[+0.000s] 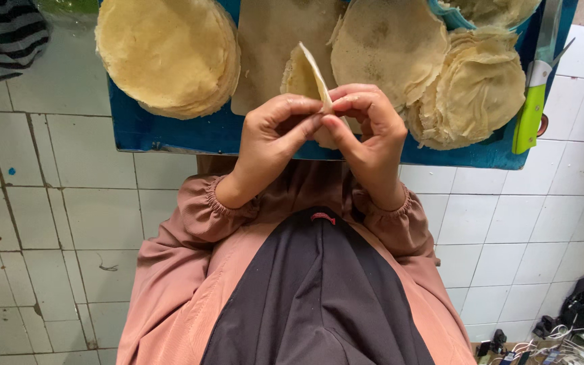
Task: The person picks thin round crepe wrappers one at a time from a stack on a blue tray and folds each one in half and then into quarters by hand, placing the folded wrapper back on the tray. They repeat this folding cycle continuously throughout the episode.
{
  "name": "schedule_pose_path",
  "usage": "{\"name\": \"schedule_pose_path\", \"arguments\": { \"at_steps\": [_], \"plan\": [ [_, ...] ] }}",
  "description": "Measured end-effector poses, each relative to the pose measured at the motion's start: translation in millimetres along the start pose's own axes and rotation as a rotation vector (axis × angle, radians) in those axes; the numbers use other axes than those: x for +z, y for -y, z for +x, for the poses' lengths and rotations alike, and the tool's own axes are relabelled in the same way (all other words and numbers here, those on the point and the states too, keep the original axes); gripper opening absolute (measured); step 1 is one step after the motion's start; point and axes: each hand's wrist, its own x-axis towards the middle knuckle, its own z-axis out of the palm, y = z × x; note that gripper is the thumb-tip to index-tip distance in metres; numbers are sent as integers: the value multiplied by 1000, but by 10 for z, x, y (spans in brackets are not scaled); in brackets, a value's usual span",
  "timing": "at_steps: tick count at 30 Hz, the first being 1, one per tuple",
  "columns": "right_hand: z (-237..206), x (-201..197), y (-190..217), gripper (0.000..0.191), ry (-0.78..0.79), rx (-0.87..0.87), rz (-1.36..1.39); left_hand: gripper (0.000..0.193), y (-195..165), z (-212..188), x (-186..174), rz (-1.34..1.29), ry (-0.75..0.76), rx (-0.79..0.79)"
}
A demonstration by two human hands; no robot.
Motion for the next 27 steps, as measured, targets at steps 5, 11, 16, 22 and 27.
{"name": "schedule_pose_path", "arguments": {
  "at_steps": [5,11,16,22,27],
  "plan": [
    [-34,-29,-11,6,-51,22,-60,17,79,-10,-15,-48,-6,-108],
    [21,20,76,21,-76,69,118,18,122,6,-41,-227,-26,-208],
    [27,-10,-3,15,-39,-31,-73,19,188,0,9,-272,-8,-241],
    [-12,-190,-222,7,-267,99,340,15,305,-46,-47,-493,-66,-206],
    [-40,-216,-232,9,-188,191,809,21,247,-59,-86,-657,41,-203]
  ]
}}
